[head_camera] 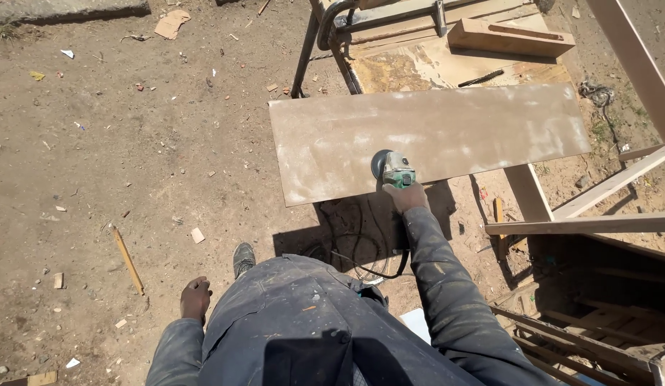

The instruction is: Sanding the surface of a large wooden board using an electric angle grinder with a sanding attachment.

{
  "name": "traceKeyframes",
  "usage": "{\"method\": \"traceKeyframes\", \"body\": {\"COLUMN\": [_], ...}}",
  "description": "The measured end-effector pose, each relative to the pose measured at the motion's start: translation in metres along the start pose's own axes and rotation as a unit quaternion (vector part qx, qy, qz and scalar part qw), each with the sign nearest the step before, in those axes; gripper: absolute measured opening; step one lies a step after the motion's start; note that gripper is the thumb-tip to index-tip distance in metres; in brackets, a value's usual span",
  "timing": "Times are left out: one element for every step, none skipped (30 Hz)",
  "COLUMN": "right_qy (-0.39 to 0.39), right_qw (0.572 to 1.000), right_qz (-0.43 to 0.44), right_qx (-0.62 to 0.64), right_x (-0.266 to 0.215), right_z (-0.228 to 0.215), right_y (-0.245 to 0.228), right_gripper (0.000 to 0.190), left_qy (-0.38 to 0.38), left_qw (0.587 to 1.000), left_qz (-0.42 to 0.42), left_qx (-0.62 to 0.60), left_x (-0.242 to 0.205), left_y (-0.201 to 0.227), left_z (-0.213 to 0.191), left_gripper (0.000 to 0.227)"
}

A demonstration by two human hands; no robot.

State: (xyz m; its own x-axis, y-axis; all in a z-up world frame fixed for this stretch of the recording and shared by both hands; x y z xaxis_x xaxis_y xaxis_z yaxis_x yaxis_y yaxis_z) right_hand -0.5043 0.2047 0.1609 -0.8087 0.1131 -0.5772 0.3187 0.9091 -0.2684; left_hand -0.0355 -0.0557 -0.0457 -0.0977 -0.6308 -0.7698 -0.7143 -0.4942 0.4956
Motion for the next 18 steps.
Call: {"method": "traceKeyframes", "body": {"right_qy": [0.011, 0.022, 0.022, 0.016, 0.011, 0.012, -0.009, -0.029, -0.028, -0.052, -0.076, -0.076, -0.087, -0.098, -0.099, -0.085, -0.071, -0.073], "right_qw": [1.0, 0.999, 0.999, 1.0, 1.0, 1.0, 1.0, 0.998, 0.998, 0.997, 0.995, 0.995, 0.993, 0.99, 0.99, 0.991, 0.992, 0.992], "right_qz": [0.01, 0.021, 0.022, 0.019, 0.02, 0.023, -0.016, -0.054, -0.052, -0.056, -0.062, -0.061, -0.062, -0.063, -0.065, -0.068, -0.071, -0.073], "right_qx": [0.006, 0.013, 0.013, 0.003, -0.008, -0.008, -0.017, -0.026, -0.025, -0.031, -0.036, -0.037, -0.057, -0.078, -0.08, -0.076, -0.073, -0.077], "right_x": [0.006, 0.012, 0.006, 0.001, -0.004, -0.017, -0.031, -0.045, -0.061, -0.079, -0.096, -0.103, -0.11, -0.118, -0.111, -0.103, -0.095, -0.092], "right_z": [-0.004, -0.009, -0.007, -0.004, -0.002, 0.004, 0.013, 0.023, 0.026, 0.035, 0.044, 0.045, 0.05, 0.055, 0.059, 0.06, 0.061, 0.057], "right_y": [0.008, 0.015, 0.013, 0.011, 0.012, 0.008, -0.004, -0.017, -0.024, -0.033, -0.043, -0.045, -0.048, -0.05, -0.045, -0.041, -0.036, -0.032], "right_gripper": [0.042, 0.044, 0.044, 0.037, 0.036, 0.036, 0.032, 0.034, 0.034, 0.033, 0.033, 0.033, 0.034, 0.036, 0.036, 0.046, 0.056, 0.056], "left_qy": [0.001, 0.001, 0.001, 0.005, 0.007, 0.005, -0.004, -0.013, -0.015, -0.013, -0.009, -0.009, -0.013, -0.017, -0.015, -0.017, -0.019, -0.017], "left_qw": [1.0, 1.0, 1.0, 1.0, 1.0, 1.0, 1.0, 0.999, 0.999, 0.998, 0.998, 0.998, 0.998, 0.999, 0.999, 0.997, 0.993, 0.994], "left_qz": [-0.003, -0.007, -0.006, -0.012, -0.019, -0.019, -0.02, -0.02, -0.02, -0.017, -0.014, -0.015, -0.01, -0.006, -0.008, 0.034, 0.074, 0.07], "left_qx": [-0.009, -0.018, -0.017, -0.005, 0.008, 0.011, 0.024, 0.038, 0.039, 0.052, 0.065, 0.065, 0.056, 0.047, 0.045, 0.068, 0.091, 0.088], "left_x": [0.0, -0.001, 0.007, 0.014, 0.021, 0.025, 0.029, 0.033, 0.035, 0.036, 0.037, 0.034, 0.03, 0.027, 0.038, 0.05, 0.06, 0.054], "left_y": [-0.003, -0.005, -0.016, -0.027, -0.04, -0.045, -0.051, -0.056, -0.056, -0.054, -0.054, -0.048, -0.041, -0.034, -0.044, -0.046, -0.05, -0.046], "left_z": [-0.001, -0.001, -0.001, -0.001, 0.0, 0.001, 0.004, 0.006, 0.009, 0.01, 0.01, 0.011, 0.012, 0.013, 0.015, 0.017, 0.021, 0.019], "left_gripper": [0.033, 0.033, 0.033, 0.031, 0.03, 0.03, 0.03, 0.03, 0.03, 0.029, 0.027, 0.027, 0.028, 0.029, 0.029, 0.032, 0.036, 0.036]}}
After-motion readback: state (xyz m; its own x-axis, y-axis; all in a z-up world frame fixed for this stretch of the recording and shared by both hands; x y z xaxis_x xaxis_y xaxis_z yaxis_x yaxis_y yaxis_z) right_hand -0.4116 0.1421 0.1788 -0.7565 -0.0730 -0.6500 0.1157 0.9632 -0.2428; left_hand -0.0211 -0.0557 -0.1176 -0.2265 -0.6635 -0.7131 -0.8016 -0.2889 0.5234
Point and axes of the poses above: each hand's wrist, its own x-axis towards the middle knuckle, its own z-axis out of the palm, y = z × x, the point moved 9 cm from there along x, towards the middle knuckle, and after that the axes turned 6 degrees about z, right-handed, at the moved point
